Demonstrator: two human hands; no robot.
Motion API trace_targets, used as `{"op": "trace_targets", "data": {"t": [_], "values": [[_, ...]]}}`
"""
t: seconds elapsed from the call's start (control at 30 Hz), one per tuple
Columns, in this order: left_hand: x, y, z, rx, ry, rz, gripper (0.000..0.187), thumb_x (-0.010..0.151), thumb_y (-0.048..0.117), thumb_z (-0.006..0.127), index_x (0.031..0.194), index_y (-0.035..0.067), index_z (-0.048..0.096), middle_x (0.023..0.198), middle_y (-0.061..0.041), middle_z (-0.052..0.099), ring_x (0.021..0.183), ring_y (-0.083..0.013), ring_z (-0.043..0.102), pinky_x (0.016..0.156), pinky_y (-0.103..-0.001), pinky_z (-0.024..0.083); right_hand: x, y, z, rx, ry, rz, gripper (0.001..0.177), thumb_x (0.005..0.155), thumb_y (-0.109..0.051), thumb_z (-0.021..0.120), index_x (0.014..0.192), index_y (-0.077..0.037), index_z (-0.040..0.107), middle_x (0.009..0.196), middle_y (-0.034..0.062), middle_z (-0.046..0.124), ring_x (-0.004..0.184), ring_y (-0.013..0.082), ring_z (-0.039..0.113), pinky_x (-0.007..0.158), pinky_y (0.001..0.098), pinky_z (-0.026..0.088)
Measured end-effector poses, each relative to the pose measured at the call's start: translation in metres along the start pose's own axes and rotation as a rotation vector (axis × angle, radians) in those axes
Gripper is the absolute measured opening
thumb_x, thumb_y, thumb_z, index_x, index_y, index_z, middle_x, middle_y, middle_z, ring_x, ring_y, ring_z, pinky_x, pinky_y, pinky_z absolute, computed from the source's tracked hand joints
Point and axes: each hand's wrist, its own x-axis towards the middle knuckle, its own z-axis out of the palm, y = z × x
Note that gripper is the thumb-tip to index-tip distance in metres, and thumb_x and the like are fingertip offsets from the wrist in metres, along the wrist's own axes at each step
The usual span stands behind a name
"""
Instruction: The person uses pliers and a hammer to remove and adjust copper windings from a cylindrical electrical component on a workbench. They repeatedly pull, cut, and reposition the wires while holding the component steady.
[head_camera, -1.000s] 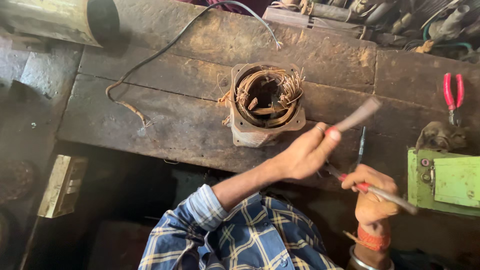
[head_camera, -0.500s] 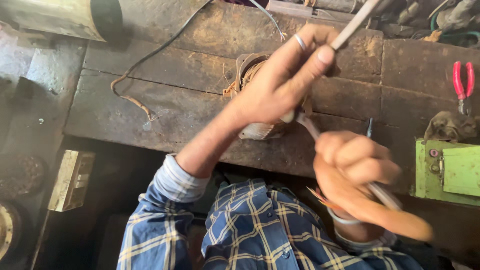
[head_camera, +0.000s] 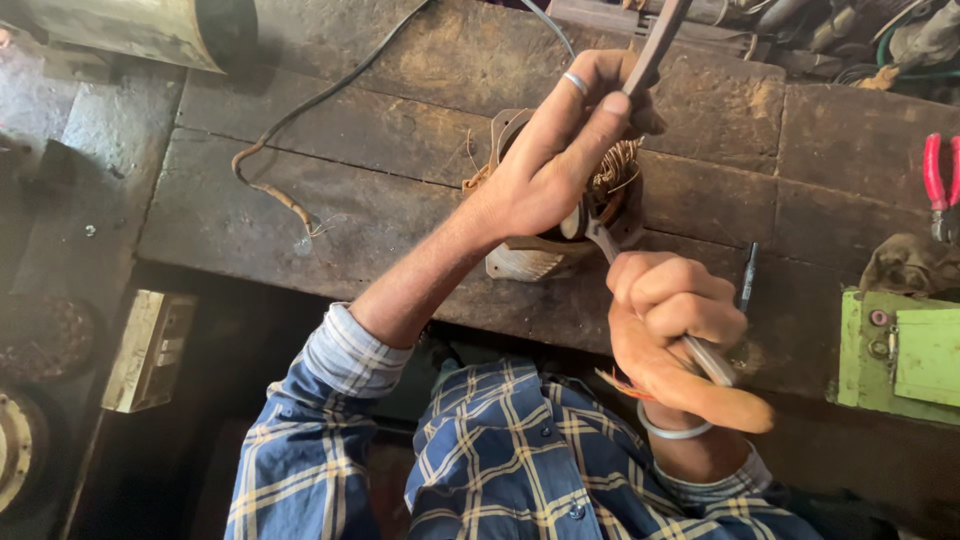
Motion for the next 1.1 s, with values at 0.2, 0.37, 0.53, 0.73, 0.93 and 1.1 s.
{"op": "trace_targets", "data": {"t": [0.2,0.37,0.53,0.73,0.93,1.1], "values": [[-0.003,0.0,-0.006,-0.016,-0.019,-0.014,0.029,0.122,0.013,0.042,0.149,0.003,0.039,0.129,-0.009,0.059,0.128,-0.0152,0.058,0.118,-0.035,0.048,0.024,0.001,0.034,-0.108,-0.007,-0.083,0.079,0.095,-0.078,0.043,0.067,-0.004,0.034,0.066,0.0067,0.04,0.054,0.0187,0.034,0.052,0.0312,0.031],[-0.014,0.024,-0.014,0.161,-0.215,-0.009,0.081,0.094,-0.003,0.06,0.162,0.006,0.017,0.147,-0.014,0.052,0.146,-0.0207,0.041,0.127,-0.035,0.032,0.039,-0.014,0.042,-0.724,-0.098,0.121,0.072,0.111,-0.048,0.05,0.06,0.004,0.04,0.058,0.0117,0.047,0.048,0.0218,0.046,0.046,0.0321,0.036],[-0.01,0.044,-0.029,0.278,-0.379,0.052,0.117,0.084,0.005,0.08,0.162,0.004,-0.007,0.168,-0.022,0.02,0.158,-0.0305,0.019,0.133,-0.037,0.021,0.057,-0.004,0.028,-0.486,-0.077,0.081,0.073,0.098,-0.079,0.035,0.109,-0.008,0.051,0.111,0.0049,0.053,0.094,0.015,0.053,0.082,0.0289,0.043],[-0.016,0.032,0.01,0.612,-0.2,0.117,0.142,0.076,0.022,0.095,0.157,-0.006,-0.018,0.169,-0.033,-0.003,0.163,-0.046,0.004,0.14,-0.045,0.012,0.114,-0.016,-0.009,-0.339,-0.618,0.158,0.149,0.06,-0.078,0.073,0.173,-0.023,-0.006,0.172,0.0099,0.002,0.161,0.0194,0.006,0.135,0.0363,0.01],[-0.039,0.013,0.05,0.753,0.132,0.112,0.131,0.081,0.022,0.084,0.163,-0.002,-0.015,0.168,-0.027,0.005,0.158,-0.0424,0.015,0.134,-0.041,0.017,0.126,-0.005,0.009,-0.349,-0.578,0.031,0.109,0.075,-0.055,0.075,0.157,-0.01,0.021,0.154,0.0188,0.029,0.13,0.0255,0.038,0.113,0.0387,0.034],[-0.038,-0.003,0.045,0.681,0.258,0.039,0.111,0.075,0.034,0.083,0.159,0.0,0.019,0.148,-0.025,0.044,0.136,-0.0409,0.051,0.118,-0.044,0.045,0.122,0.001,0.005,-0.454,-0.539,-0.11,0.058,0.074,-0.05,0.064,0.115,-0.01,0.051,0.123,0.0172,0.038,0.108,0.0247,0.044,0.085,0.0371,0.038]]}}
